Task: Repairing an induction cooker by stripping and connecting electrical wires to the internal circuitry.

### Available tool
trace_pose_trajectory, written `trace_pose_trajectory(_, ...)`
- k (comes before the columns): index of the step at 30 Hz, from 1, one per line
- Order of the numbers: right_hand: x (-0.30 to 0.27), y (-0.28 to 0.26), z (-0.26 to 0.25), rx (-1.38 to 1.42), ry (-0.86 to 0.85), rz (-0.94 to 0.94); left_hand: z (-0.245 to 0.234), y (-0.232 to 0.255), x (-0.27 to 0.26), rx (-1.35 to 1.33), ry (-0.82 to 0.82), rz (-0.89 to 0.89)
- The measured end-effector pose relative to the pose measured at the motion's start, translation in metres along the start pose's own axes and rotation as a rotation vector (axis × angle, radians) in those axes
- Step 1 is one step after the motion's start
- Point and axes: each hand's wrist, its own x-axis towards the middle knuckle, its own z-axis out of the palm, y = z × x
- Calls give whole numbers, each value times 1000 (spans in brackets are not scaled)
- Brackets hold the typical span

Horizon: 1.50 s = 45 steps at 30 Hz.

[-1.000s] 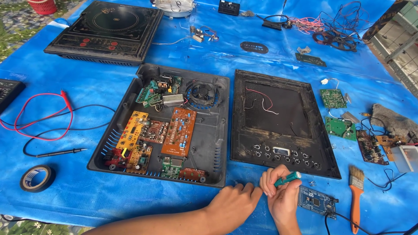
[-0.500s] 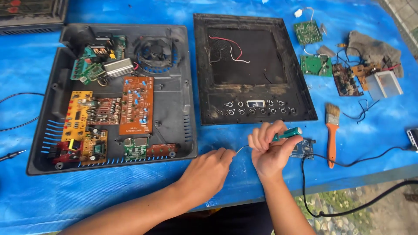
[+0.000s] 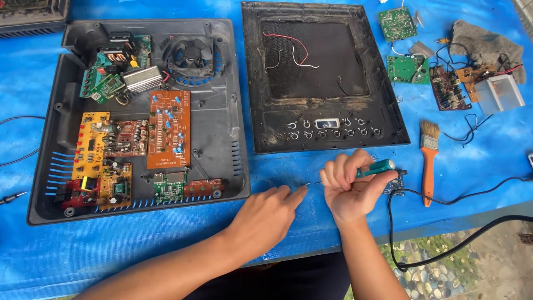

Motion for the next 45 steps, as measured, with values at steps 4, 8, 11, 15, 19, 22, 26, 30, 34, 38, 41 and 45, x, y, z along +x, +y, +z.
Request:
trace_pose_trajectory(4, 0, 2, 3, -43, -2, 23, 5, 0, 0, 28, 18, 0)
trace_pose_trajectory(8, 1, 7, 3, -78, -27, 34, 9, -1, 1, 35, 48, 7)
trace_pose_trajectory(11, 0, 11, -2, -81, -40, 65, 10, -1, 1, 38, 45, -1)
trace_pose_trajectory(15, 2, 12, -2, -86, -26, 96, 13, -1, 2, 70, 56, -5)
trace_pose_trajectory(19, 1, 12, -5, -77, -21, 101, 17, -2, 2, 100, 59, 2)
trace_pose_trajectory(22, 2, 12, -4, -61, -33, 84, 17, -2, 2, 96, 47, -9)
trace_pose_trajectory(26, 1, 12, -4, -61, -46, 101, 15, -1, 3, 86, 17, -17)
trace_pose_trajectory(30, 3, 13, -6, -66, -65, 115, 17, -2, 4, 102, 27, -20)
trace_pose_trajectory(34, 4, 14, -6, -73, -71, 147, 18, -3, 3, 110, 53, -9)
trace_pose_trajectory(38, 9, 16, -7, -121, -208, 195, 19, -3, 2, 144, 60, -3)
trace_pose_trajectory(41, 10, 16, -10, -113, -199, 253, 22, -4, 1, 180, 81, 9)
trace_pose_trajectory(45, 14, 16, -14, -102, -233, 317, 25, -5, 0, 223, 115, 22)
